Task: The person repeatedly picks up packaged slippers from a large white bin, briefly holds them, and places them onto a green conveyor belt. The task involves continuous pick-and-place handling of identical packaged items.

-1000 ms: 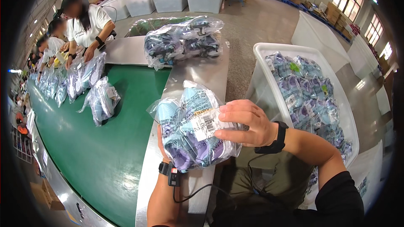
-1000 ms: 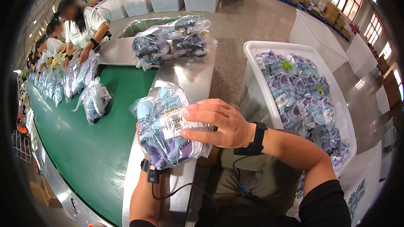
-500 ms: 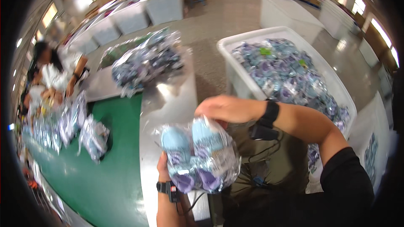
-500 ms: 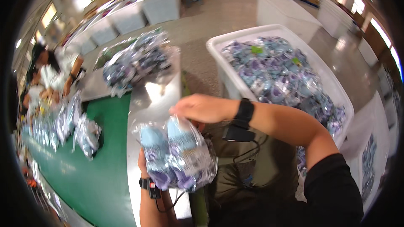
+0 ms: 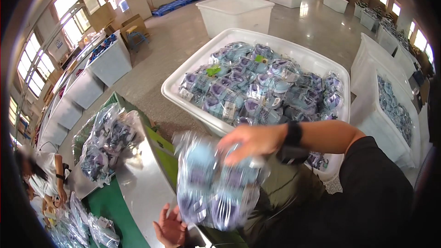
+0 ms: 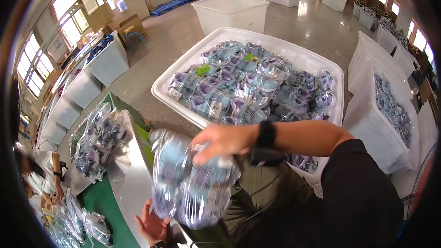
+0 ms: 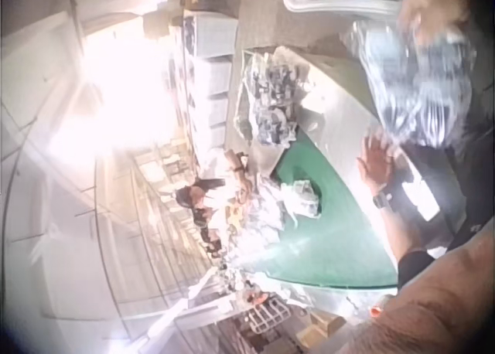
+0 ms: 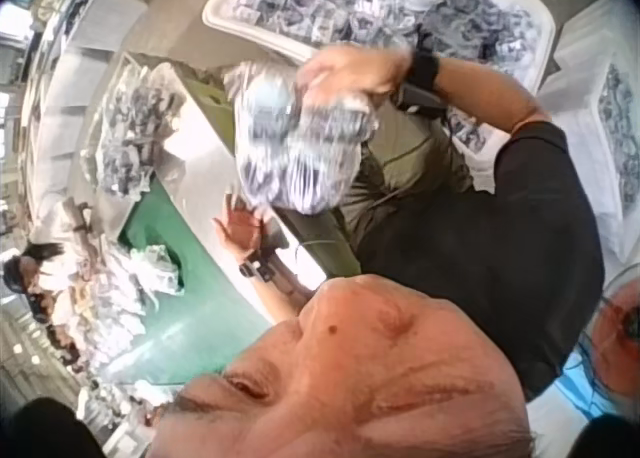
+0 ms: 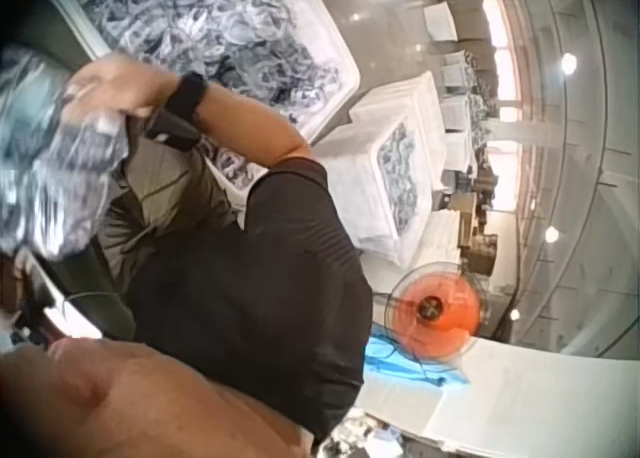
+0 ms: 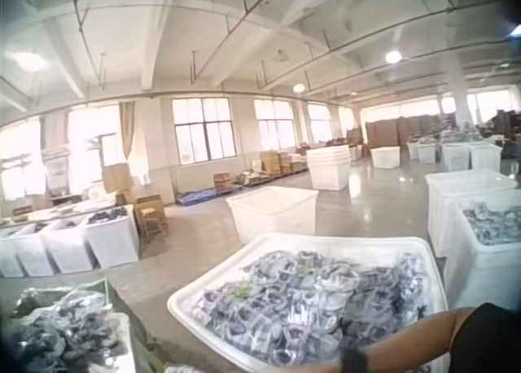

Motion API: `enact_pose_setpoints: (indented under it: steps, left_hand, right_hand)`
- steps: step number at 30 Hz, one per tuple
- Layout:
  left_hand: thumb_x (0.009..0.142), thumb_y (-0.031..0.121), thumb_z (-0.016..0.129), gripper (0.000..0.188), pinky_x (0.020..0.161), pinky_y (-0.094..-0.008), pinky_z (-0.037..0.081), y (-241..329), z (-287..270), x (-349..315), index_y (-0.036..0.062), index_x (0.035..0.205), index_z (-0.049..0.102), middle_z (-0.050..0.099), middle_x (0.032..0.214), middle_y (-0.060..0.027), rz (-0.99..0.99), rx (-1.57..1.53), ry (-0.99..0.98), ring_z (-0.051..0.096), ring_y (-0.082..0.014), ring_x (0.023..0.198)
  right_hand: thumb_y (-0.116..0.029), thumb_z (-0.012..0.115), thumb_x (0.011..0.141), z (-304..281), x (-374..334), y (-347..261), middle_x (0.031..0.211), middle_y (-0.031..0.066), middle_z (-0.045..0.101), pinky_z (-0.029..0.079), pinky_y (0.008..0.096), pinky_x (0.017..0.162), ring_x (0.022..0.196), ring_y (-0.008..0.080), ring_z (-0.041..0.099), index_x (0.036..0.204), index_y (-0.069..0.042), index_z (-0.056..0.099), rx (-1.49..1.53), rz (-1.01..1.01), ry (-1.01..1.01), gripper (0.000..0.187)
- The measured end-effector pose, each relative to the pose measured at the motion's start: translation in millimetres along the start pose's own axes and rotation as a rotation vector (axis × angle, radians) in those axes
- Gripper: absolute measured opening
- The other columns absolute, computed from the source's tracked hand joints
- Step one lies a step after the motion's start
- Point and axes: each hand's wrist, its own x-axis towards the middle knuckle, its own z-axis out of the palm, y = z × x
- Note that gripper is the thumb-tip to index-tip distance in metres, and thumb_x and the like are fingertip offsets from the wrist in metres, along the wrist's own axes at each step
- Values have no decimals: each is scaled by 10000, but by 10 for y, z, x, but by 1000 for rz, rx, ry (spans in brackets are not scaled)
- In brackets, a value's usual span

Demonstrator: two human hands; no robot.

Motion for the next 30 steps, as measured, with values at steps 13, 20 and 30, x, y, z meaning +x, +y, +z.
enact_pose_setpoints:
  steps: [13,20,30]
  left_hand:
    - [987,563,555,766,1144,-602,392,103,-111,12,42,1526,397,559,1414,-232,-52,-114,20,543,-401,1308]
    - [989,566,541,758,1146,-609,380,111,-142,-13,21,1504,428,575,1387,-216,1,-119,92,554,-381,1291]
    - [1069,424,474,495,1010,-500,531,104,-146,118,29,1363,523,641,1209,-180,-78,-199,211,644,-310,1123]
  right_hand:
    - [-383,684,958,-3628,-1796,1020,1029,138,715,603,388,701,867,221,723,1197,-31,627,289,-20,1512,429]
    - [-284,707,946,-3354,-1238,1567,1031,138,654,599,410,583,798,274,717,1208,12,584,180,302,1346,414]
    - [-309,642,1006,-1216,721,-333,982,45,686,586,276,677,850,134,697,1237,-56,636,-174,169,502,343]
